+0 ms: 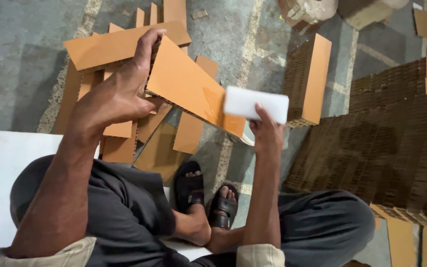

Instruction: The person applies adhesive to cardboard strips using a sponge and then assembles them into a honeycomb structure.

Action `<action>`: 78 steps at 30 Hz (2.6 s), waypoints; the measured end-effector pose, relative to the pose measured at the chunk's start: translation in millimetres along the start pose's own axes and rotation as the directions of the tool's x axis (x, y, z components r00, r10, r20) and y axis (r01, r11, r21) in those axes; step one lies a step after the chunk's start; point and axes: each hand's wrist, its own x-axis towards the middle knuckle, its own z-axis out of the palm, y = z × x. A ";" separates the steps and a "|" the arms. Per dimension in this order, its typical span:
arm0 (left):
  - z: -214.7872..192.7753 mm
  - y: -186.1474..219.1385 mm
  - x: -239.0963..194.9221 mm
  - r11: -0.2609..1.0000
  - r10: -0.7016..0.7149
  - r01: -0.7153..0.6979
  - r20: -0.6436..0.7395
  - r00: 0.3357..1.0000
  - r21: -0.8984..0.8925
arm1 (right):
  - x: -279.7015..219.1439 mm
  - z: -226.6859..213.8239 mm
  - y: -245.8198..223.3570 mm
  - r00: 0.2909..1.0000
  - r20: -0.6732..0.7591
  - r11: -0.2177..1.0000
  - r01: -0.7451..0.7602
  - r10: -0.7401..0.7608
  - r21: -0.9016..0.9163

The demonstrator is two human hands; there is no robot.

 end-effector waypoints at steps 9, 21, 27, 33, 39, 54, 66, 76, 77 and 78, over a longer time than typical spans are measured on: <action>-0.5 7.7 -4.1 0.998 -0.034 0.035 0.023 0.999 -0.059 | -33.0 91.9 -69.6 0.911 0.334 0.930 0.318 -0.244 -0.187; 4.8 -5.4 -2.1 0.984 0.161 -0.164 -0.048 0.986 -0.067 | 14.5 -41.1 1.1 0.939 0.081 0.816 0.331 -0.334 -0.474; 5.1 -1.2 1.0 0.997 0.030 -0.028 0.025 0.999 -0.066 | 23.2 -70.8 18.2 0.923 -0.031 0.717 0.275 -0.382 -0.640; 6.2 -7.2 -1.9 0.995 0.091 -0.092 -0.030 0.995 -0.037 | 10.6 -58.6 11.6 0.877 0.093 0.696 0.435 -0.472 -0.572; 5.6 -4.8 2.9 0.996 0.076 -0.076 -0.014 0.997 -0.042 | 11.3 -57.3 21.6 0.897 0.031 0.793 0.405 -0.441 -0.455; 9.5 -15.7 1.9 0.972 0.226 -0.230 -0.072 0.971 -0.055 | -12.7 5.8 -16.5 0.947 0.094 0.904 0.321 -0.306 -0.281; 9.1 -21.7 0.9 0.975 0.218 -0.220 -0.079 0.973 -0.023 | -47.9 -72.3 10.5 0.905 0.266 0.694 0.425 -0.331 -0.582; 7.5 -21.2 2.1 0.998 0.053 -0.053 -0.022 0.998 0.017 | -59.3 -72.2 -25.3 0.843 0.354 0.515 0.530 -0.404 -0.674; 6.4 -20.7 -0.3 0.999 0.047 -0.047 -0.024 0.999 0.017 | -61.0 -68.2 -28.4 0.809 0.401 0.491 0.582 -0.431 -0.648; 5.9 -19.7 0.2 1.000 -0.012 0.012 0.004 1.000 -0.013 | -62.6 -64.0 -27.4 0.810 0.395 0.490 0.580 -0.433 -0.651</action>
